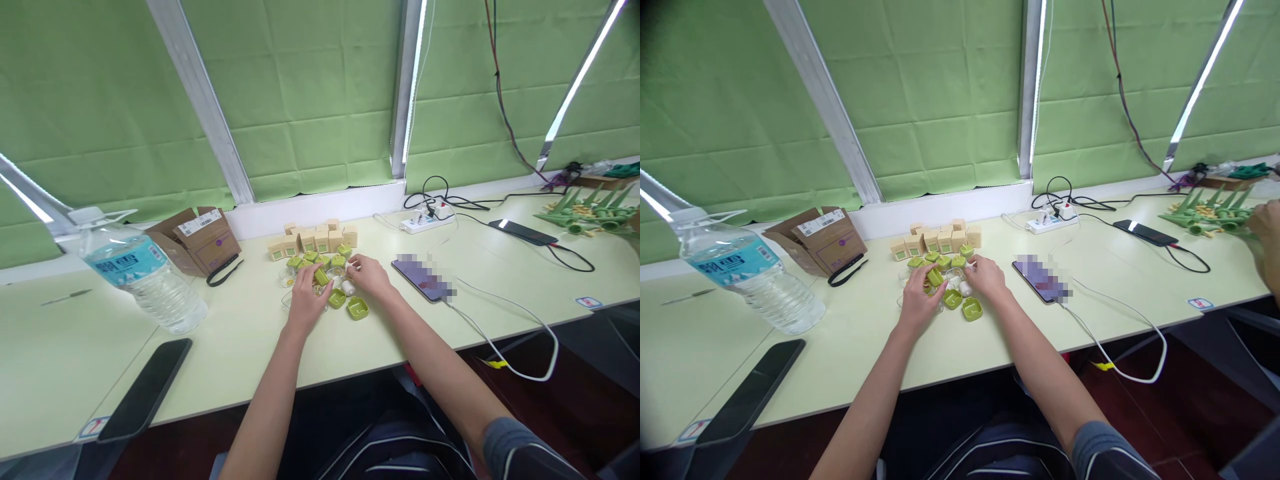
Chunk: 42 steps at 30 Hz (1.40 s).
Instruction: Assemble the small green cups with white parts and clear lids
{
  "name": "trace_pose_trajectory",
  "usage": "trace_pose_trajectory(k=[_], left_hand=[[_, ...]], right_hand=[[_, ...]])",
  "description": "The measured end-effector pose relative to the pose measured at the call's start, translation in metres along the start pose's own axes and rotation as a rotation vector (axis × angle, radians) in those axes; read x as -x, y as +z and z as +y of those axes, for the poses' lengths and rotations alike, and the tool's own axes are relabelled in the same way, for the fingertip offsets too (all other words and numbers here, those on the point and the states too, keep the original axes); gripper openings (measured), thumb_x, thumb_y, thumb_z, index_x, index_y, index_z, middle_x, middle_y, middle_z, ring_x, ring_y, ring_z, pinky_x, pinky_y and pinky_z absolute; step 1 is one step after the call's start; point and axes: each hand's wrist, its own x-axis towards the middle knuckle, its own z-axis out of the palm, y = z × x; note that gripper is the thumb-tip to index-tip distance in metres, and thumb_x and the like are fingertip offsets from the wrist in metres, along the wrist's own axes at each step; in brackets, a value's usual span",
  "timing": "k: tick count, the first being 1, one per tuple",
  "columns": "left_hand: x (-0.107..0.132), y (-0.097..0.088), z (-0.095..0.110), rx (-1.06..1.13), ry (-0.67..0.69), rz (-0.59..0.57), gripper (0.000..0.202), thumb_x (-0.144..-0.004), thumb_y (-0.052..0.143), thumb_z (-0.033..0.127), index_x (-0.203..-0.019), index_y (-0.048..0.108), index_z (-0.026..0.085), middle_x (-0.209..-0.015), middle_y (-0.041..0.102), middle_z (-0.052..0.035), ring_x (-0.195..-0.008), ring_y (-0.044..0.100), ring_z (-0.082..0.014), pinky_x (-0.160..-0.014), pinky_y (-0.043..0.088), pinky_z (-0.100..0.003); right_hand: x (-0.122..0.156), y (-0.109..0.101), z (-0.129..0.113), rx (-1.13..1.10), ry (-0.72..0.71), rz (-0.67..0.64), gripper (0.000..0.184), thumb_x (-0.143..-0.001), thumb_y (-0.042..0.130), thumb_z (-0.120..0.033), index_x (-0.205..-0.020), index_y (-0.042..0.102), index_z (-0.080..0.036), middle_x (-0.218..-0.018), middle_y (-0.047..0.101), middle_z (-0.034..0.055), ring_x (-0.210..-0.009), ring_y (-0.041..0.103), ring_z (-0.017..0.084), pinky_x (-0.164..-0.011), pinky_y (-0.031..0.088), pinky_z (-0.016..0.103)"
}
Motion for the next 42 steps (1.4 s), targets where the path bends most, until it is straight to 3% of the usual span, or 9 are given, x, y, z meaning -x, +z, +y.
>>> trace_pose_trajectory(k=[8, 17, 25, 32, 37, 42], left_hand=[[-0.001, -0.002, 0.005, -0.012, -0.005, 0.012, 0.041, -0.091, 0.069, 0.028, -0.129, 0.057, 0.024, -0.119, 0.065, -0.0090, -0.111, 0.063, -0.0244, -0.096, 0.054, -0.041], [-0.001, -0.003, 0.007, 0.007, -0.034, 0.020, 0.040, -0.090, 0.068, 0.028, -0.128, 0.056, 0.023, -0.121, 0.067, -0.0087, -0.111, 0.065, -0.0240, -0.096, 0.054, -0.040], [-0.001, -0.002, 0.005, 0.027, -0.046, 0.020, 0.038, -0.089, 0.069, 0.029, -0.124, 0.055, 0.023, -0.117, 0.068, -0.0077, -0.102, 0.067, -0.0222, -0.091, 0.055, -0.038], [-0.002, -0.001, 0.003, -0.022, 0.060, 0.075, 0.036, -0.090, 0.067, 0.022, -0.124, 0.055, 0.023, -0.118, 0.065, -0.0089, -0.112, 0.063, -0.0247, -0.097, 0.054, -0.042], [-0.001, -0.002, 0.005, -0.011, 0.068, 0.042, 0.040, -0.086, 0.068, 0.015, -0.123, 0.058, 0.024, -0.119, 0.061, -0.0090, -0.115, 0.060, -0.0244, -0.098, 0.055, -0.042], [0.000, -0.003, 0.005, 0.008, 0.068, 0.014, 0.044, -0.083, 0.070, 0.013, -0.124, 0.062, 0.026, -0.124, 0.054, -0.0097, -0.119, 0.060, -0.0246, -0.103, 0.053, -0.044]], right_hand=[[-0.003, 0.002, 0.004, -0.068, -0.071, 0.102, 0.023, -0.087, 0.059, -0.029, -0.106, 0.072, -0.027, -0.109, 0.077, 0.0020, -0.102, 0.070, 0.025, -0.084, 0.052, 0.035], [-0.003, 0.012, -0.002, -0.326, -0.475, 0.234, 0.018, -0.088, 0.060, -0.023, -0.098, 0.074, -0.023, -0.105, 0.076, 0.0051, -0.101, 0.068, 0.022, -0.092, 0.054, 0.038], [0.012, 0.010, -0.016, -0.476, -0.616, 0.115, 0.016, -0.091, 0.062, -0.029, -0.098, 0.074, -0.022, -0.098, 0.076, 0.0034, -0.093, 0.069, 0.018, -0.085, 0.055, 0.031], [0.016, 0.012, -0.021, -0.509, -0.667, 0.082, 0.011, -0.088, 0.066, -0.028, -0.094, 0.075, -0.024, -0.107, 0.076, 0.0044, -0.107, 0.069, 0.020, -0.100, 0.052, 0.036], [0.016, 0.013, -0.021, -0.491, -0.680, 0.016, 0.015, -0.088, 0.066, -0.028, -0.097, 0.077, -0.024, -0.108, 0.076, 0.0046, -0.104, 0.069, 0.020, -0.091, 0.053, 0.033], [0.018, 0.010, -0.022, -0.450, -0.650, -0.049, 0.015, -0.089, 0.063, -0.030, -0.091, 0.076, -0.022, -0.093, 0.077, 0.0020, -0.088, 0.069, 0.017, -0.084, 0.053, 0.030]])
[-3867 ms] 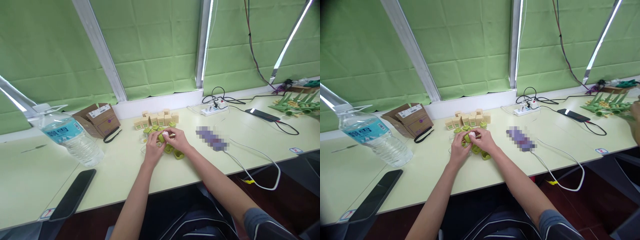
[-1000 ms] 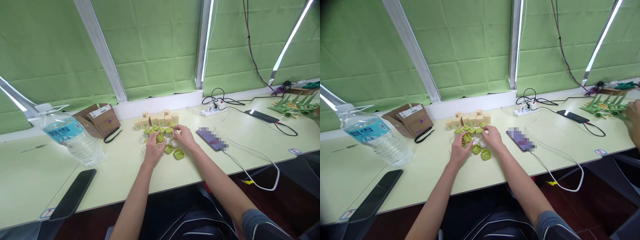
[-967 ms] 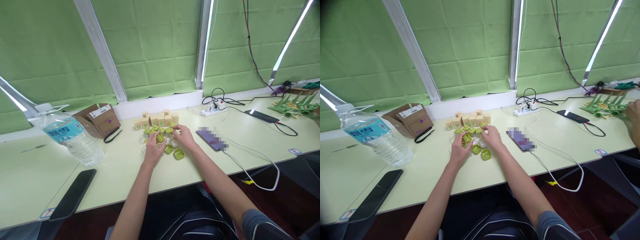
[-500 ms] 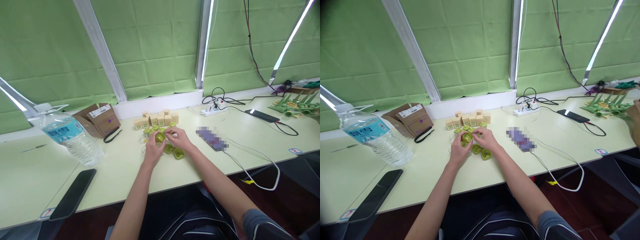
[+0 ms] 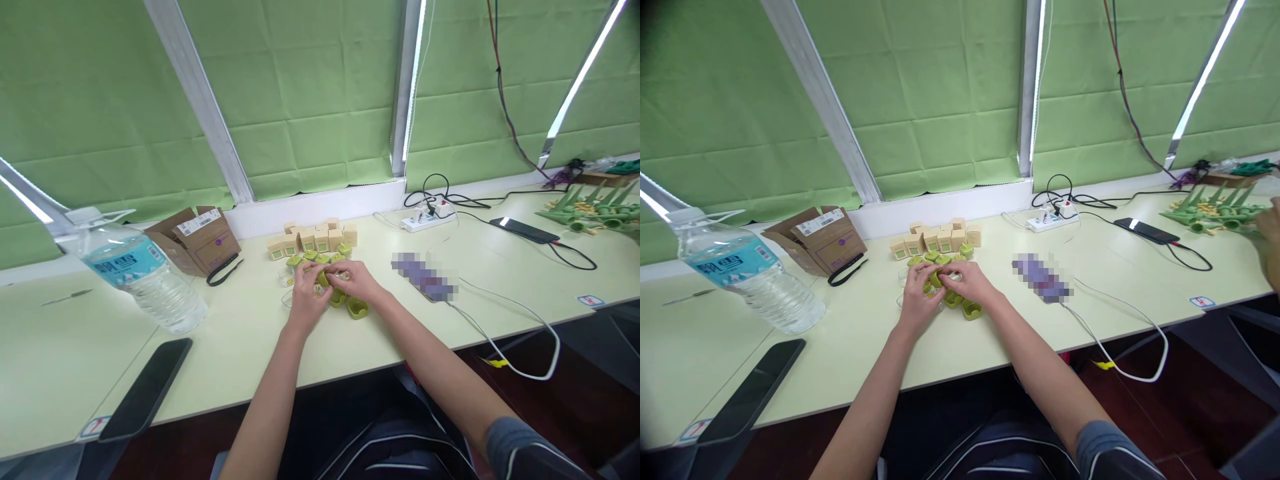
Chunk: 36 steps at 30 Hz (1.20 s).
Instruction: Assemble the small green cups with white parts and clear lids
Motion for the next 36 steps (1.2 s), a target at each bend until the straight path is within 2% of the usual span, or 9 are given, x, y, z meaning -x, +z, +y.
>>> trace_pose_trajectory(k=[4, 9, 12, 15, 20, 25, 36], left_hand=[[-0.001, -0.002, 0.001, 0.023, 0.036, -0.031, 0.047, -0.084, 0.071, 0.015, -0.128, 0.060, 0.027, -0.123, 0.059, -0.0086, -0.121, 0.059, -0.0247, -0.103, 0.054, -0.044], [-0.001, -0.003, 0.006, 0.107, 0.072, -0.065, 0.050, -0.087, 0.069, 0.023, -0.135, 0.053, 0.026, -0.132, 0.061, -0.0105, -0.120, 0.061, -0.0240, -0.093, 0.059, -0.038], [-0.001, -0.001, 0.006, 0.095, 0.036, -0.018, 0.043, -0.092, 0.060, 0.022, -0.134, 0.054, 0.025, -0.129, 0.064, -0.0111, -0.109, 0.067, -0.0212, -0.089, 0.060, -0.037], [-0.002, 0.001, 0.003, 0.055, -0.013, 0.055, 0.031, -0.094, 0.059, 0.025, -0.125, 0.060, 0.023, -0.114, 0.072, -0.0080, -0.097, 0.071, -0.0191, -0.085, 0.061, -0.036], [-0.003, 0.001, -0.004, 0.048, -0.021, 0.096, 0.019, -0.096, 0.062, 0.033, -0.108, 0.070, 0.021, -0.101, 0.077, -0.0050, -0.089, 0.074, -0.0182, -0.083, 0.062, -0.033], [-0.002, 0.000, -0.005, 0.031, -0.014, 0.126, 0.023, -0.097, 0.061, 0.035, -0.112, 0.073, 0.023, -0.102, 0.078, -0.0053, -0.089, 0.075, -0.0187, -0.086, 0.062, -0.035], [-0.001, 0.001, -0.011, -0.020, -0.012, 0.137, 0.023, -0.098, 0.060, 0.038, -0.102, 0.078, 0.024, -0.095, 0.080, -0.0044, -0.083, 0.076, -0.0188, -0.082, 0.063, -0.034]], right_hand=[[-0.001, 0.001, 0.003, -0.001, 0.015, 0.021, 0.014, -0.086, 0.062, -0.028, -0.081, 0.073, -0.020, -0.082, 0.073, 0.0011, -0.078, 0.066, 0.016, -0.077, 0.053, 0.027], [-0.004, 0.001, 0.011, -0.059, 0.040, 0.122, 0.017, -0.085, 0.058, -0.031, -0.075, 0.067, -0.020, -0.075, 0.069, 0.0012, -0.072, 0.064, 0.015, -0.071, 0.053, 0.026], [-0.005, 0.000, 0.011, -0.078, 0.062, 0.162, 0.020, -0.086, 0.059, -0.037, -0.077, 0.067, -0.020, -0.077, 0.069, 0.0020, -0.073, 0.064, 0.016, -0.072, 0.054, 0.028], [-0.005, -0.002, 0.008, -0.067, 0.082, 0.182, 0.022, -0.086, 0.059, -0.038, -0.076, 0.066, -0.021, -0.077, 0.068, 0.0028, -0.074, 0.064, 0.017, -0.073, 0.055, 0.029], [-0.003, -0.003, 0.005, 0.015, 0.021, 0.153, 0.019, -0.088, 0.056, -0.032, -0.078, 0.068, -0.021, -0.081, 0.069, 0.0036, -0.075, 0.065, 0.017, -0.075, 0.055, 0.029], [-0.003, -0.004, 0.004, 0.062, 0.027, 0.140, 0.019, -0.089, 0.055, -0.029, -0.082, 0.070, -0.021, -0.082, 0.070, 0.0037, -0.077, 0.065, 0.017, -0.076, 0.055, 0.030], [-0.003, -0.003, 0.005, 0.023, -0.027, 0.108, 0.018, -0.091, 0.056, -0.030, -0.082, 0.069, -0.021, -0.083, 0.071, 0.0038, -0.078, 0.065, 0.016, -0.076, 0.055, 0.029]])
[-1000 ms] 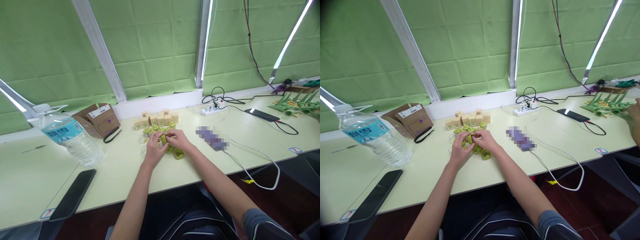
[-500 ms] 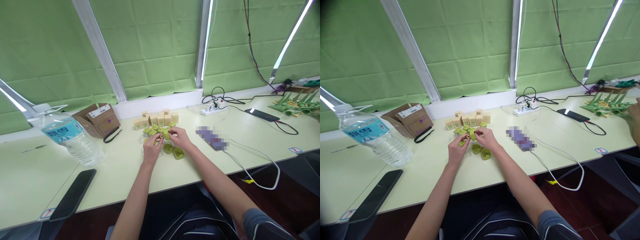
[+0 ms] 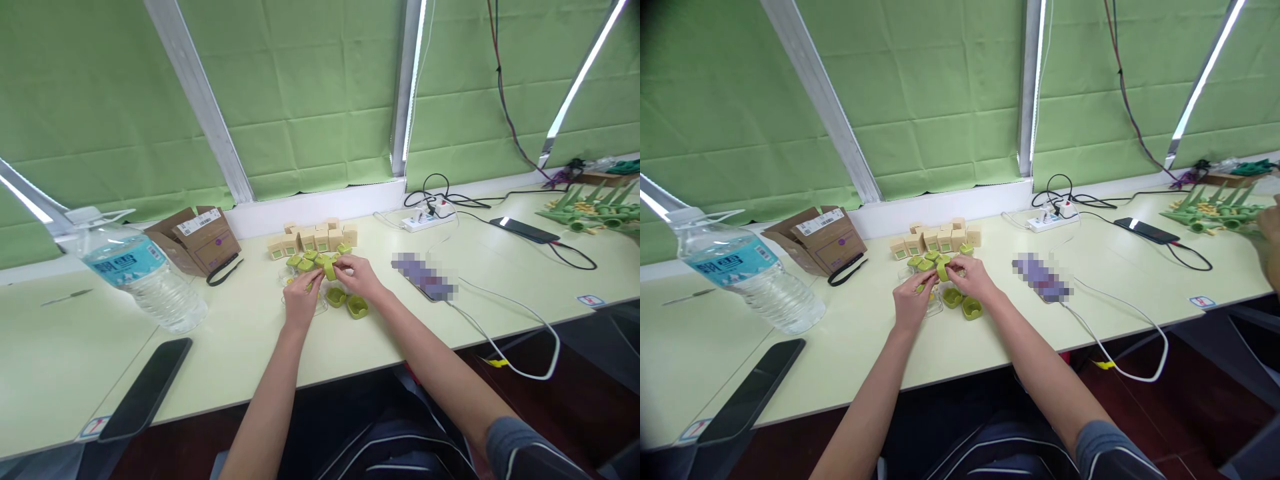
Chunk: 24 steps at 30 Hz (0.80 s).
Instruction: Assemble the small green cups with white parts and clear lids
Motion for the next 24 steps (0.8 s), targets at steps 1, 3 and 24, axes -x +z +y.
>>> trace_pose_trajectory(k=[1, 3, 24], left_hand=[[0.000, 0.000, -0.001, 0.002, -0.006, -0.001, 0.023, -0.098, 0.060, 0.038, -0.101, 0.078, 0.024, -0.095, 0.080, -0.0041, -0.082, 0.076, -0.0186, -0.082, 0.062, -0.034], [0.001, 0.000, -0.002, 0.010, -0.018, -0.003, 0.022, -0.098, 0.060, 0.036, -0.101, 0.078, 0.024, -0.094, 0.080, -0.0036, -0.082, 0.076, -0.0183, -0.081, 0.062, -0.033], [0.001, 0.001, -0.002, 0.008, -0.023, -0.018, 0.017, -0.096, 0.061, 0.026, -0.099, 0.077, 0.021, -0.083, 0.079, -0.0019, -0.073, 0.074, -0.0161, -0.076, 0.059, -0.028]], right_hand=[[0.000, 0.000, 0.000, -0.006, -0.005, -0.009, 0.018, -0.091, 0.056, -0.030, -0.083, 0.069, -0.021, -0.084, 0.071, 0.0040, -0.078, 0.066, 0.016, -0.076, 0.055, 0.028], [0.000, 0.001, 0.001, -0.011, 0.006, -0.030, 0.018, -0.092, 0.055, -0.029, -0.085, 0.069, -0.020, -0.086, 0.071, 0.0041, -0.079, 0.066, 0.016, -0.077, 0.055, 0.028], [-0.001, 0.006, 0.013, 0.021, -0.056, -0.057, 0.012, -0.090, 0.063, -0.022, -0.088, 0.074, -0.019, -0.090, 0.072, 0.0062, -0.081, 0.066, 0.018, -0.076, 0.054, 0.030]])
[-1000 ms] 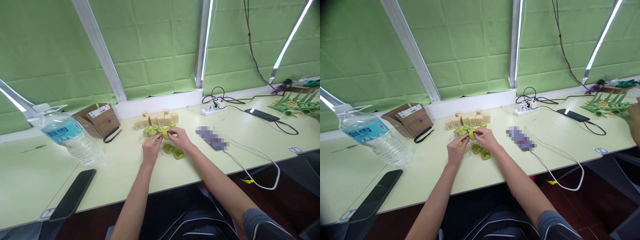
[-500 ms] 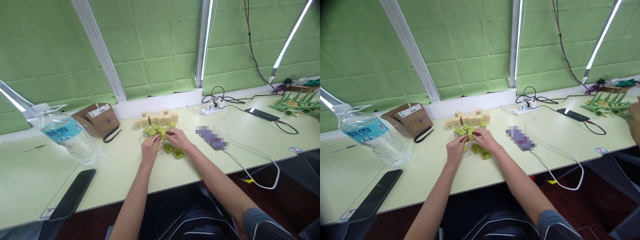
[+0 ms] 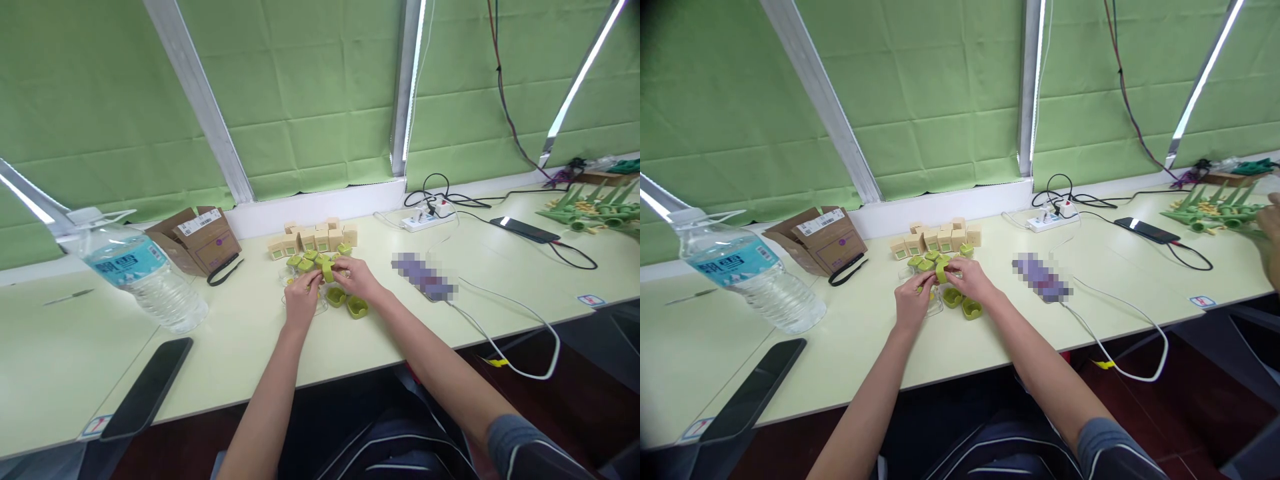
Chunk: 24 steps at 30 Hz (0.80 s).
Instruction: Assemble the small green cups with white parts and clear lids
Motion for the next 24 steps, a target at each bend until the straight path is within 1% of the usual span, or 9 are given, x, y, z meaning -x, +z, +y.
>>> trace_pose_trajectory(k=[3, 5, 9, 12, 18, 24], left_hand=[[0.0000, 0.0006, -0.0010, 0.019, -0.002, 0.018, 0.016, -0.095, 0.062, 0.024, -0.098, 0.077, 0.020, -0.084, 0.079, -0.0018, -0.071, 0.074, -0.0151, -0.074, 0.059, -0.027], [-0.0003, 0.0006, -0.0021, 0.010, 0.014, 0.029, 0.016, -0.095, 0.063, 0.024, -0.099, 0.077, 0.020, -0.088, 0.079, -0.0030, -0.075, 0.075, -0.0159, -0.076, 0.060, -0.028], [-0.0017, -0.0005, -0.0029, -0.024, 0.061, 0.004, 0.020, -0.096, 0.063, 0.025, -0.111, 0.075, 0.021, -0.100, 0.079, -0.0057, -0.088, 0.075, -0.0179, -0.084, 0.060, -0.031], [-0.0027, -0.0016, -0.0032, -0.030, 0.054, 0.008, 0.023, -0.096, 0.063, 0.026, -0.115, 0.074, 0.021, -0.102, 0.079, -0.0058, -0.087, 0.075, -0.0176, -0.083, 0.060, -0.031], [-0.0037, -0.0028, -0.0059, -0.055, 0.039, 0.050, 0.016, -0.094, 0.065, 0.029, -0.101, 0.077, 0.020, -0.094, 0.079, -0.0049, -0.083, 0.074, -0.0176, -0.080, 0.060, -0.030], [-0.0029, -0.0027, -0.0073, -0.026, 0.020, -0.005, 0.015, -0.095, 0.063, 0.027, -0.098, 0.077, 0.020, -0.091, 0.078, -0.0039, -0.079, 0.073, -0.0163, -0.078, 0.059, -0.028]], right_hand=[[0.0005, 0.0022, 0.0015, -0.043, 0.004, 0.013, 0.013, -0.090, 0.063, -0.023, -0.090, 0.075, -0.019, -0.094, 0.074, 0.0069, -0.084, 0.067, 0.019, -0.078, 0.056, 0.031], [0.0006, 0.0038, 0.0029, -0.075, 0.017, 0.024, 0.013, -0.090, 0.063, -0.025, -0.089, 0.075, -0.019, -0.093, 0.074, 0.0068, -0.085, 0.068, 0.019, -0.078, 0.056, 0.032], [-0.0001, 0.0045, 0.0038, -0.113, 0.062, 0.066, 0.015, -0.088, 0.065, -0.030, -0.085, 0.076, -0.019, -0.092, 0.075, 0.0063, -0.083, 0.069, 0.018, -0.078, 0.057, 0.031], [-0.0003, 0.0026, 0.0009, -0.128, 0.075, 0.094, 0.014, -0.085, 0.067, -0.030, -0.084, 0.077, -0.020, -0.092, 0.075, 0.0061, -0.084, 0.069, 0.019, -0.080, 0.058, 0.032], [0.0004, 0.0007, -0.0028, -0.175, 0.100, 0.090, 0.014, -0.082, 0.070, -0.031, -0.085, 0.078, -0.019, -0.094, 0.075, 0.0068, -0.086, 0.070, 0.019, -0.083, 0.058, 0.033], [0.0012, 0.0047, 0.0000, -0.240, 0.142, 0.064, 0.018, -0.081, 0.071, -0.035, -0.084, 0.077, -0.019, -0.091, 0.075, 0.0058, -0.085, 0.070, 0.020, -0.081, 0.060, 0.034]])
